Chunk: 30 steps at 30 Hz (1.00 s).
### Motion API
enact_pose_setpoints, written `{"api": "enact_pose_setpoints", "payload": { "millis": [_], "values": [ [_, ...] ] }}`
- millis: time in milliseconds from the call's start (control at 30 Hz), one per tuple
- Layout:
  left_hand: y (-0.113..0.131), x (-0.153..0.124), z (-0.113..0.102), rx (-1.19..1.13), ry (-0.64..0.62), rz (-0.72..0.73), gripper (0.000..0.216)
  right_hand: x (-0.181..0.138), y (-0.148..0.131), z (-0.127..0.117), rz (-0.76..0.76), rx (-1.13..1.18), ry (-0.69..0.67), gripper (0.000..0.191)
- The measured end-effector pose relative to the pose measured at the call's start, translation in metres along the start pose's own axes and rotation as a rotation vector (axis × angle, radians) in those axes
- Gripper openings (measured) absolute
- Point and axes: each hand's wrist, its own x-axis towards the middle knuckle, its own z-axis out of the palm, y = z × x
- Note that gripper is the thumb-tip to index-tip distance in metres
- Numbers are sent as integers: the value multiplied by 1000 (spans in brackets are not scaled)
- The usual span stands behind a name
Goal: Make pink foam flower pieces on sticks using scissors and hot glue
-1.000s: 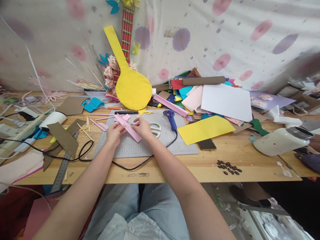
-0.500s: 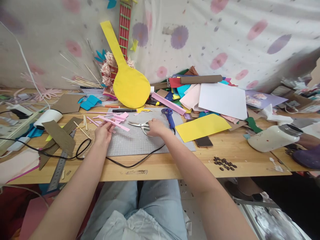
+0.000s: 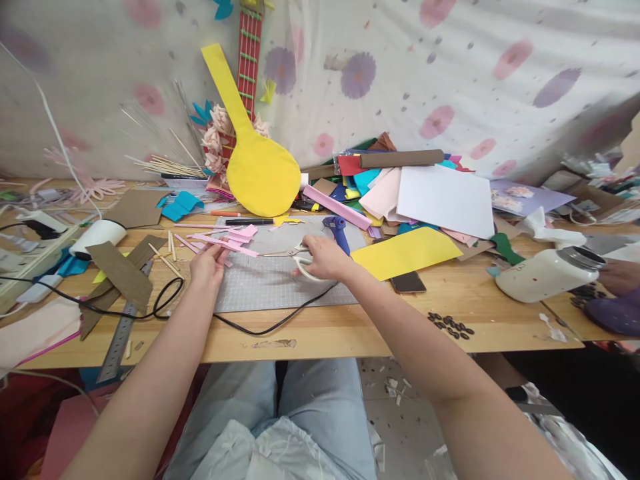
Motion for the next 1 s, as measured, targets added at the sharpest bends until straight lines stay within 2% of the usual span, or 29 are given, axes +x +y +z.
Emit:
{"api": "enact_pose_setpoints", "payload": {
  "millis": [167, 267, 467, 633, 833, 1000],
  "values": [
    [-1, -1, 3, 16, 32, 4, 16, -2, -7, 7, -19, -140, 35, 50],
    [-1, -2, 4, 44, 35, 14, 16, 2, -15, 11, 9, -139, 17, 52],
    [-1, -4, 5, 47, 31, -11, 15, 14, -21, 15, 138, 16, -202, 55],
    [0, -3, 3, 41, 19, -16, 13, 24, -17, 8, 129, 189, -337, 55],
    [0, -2, 2, -18, 16, -33, 14, 29, -21, -6, 92, 440, -575, 55],
    [-1, -2, 2, -55, 20, -38, 15, 34, -23, -10, 98, 459, -637, 57]
  ]
}}
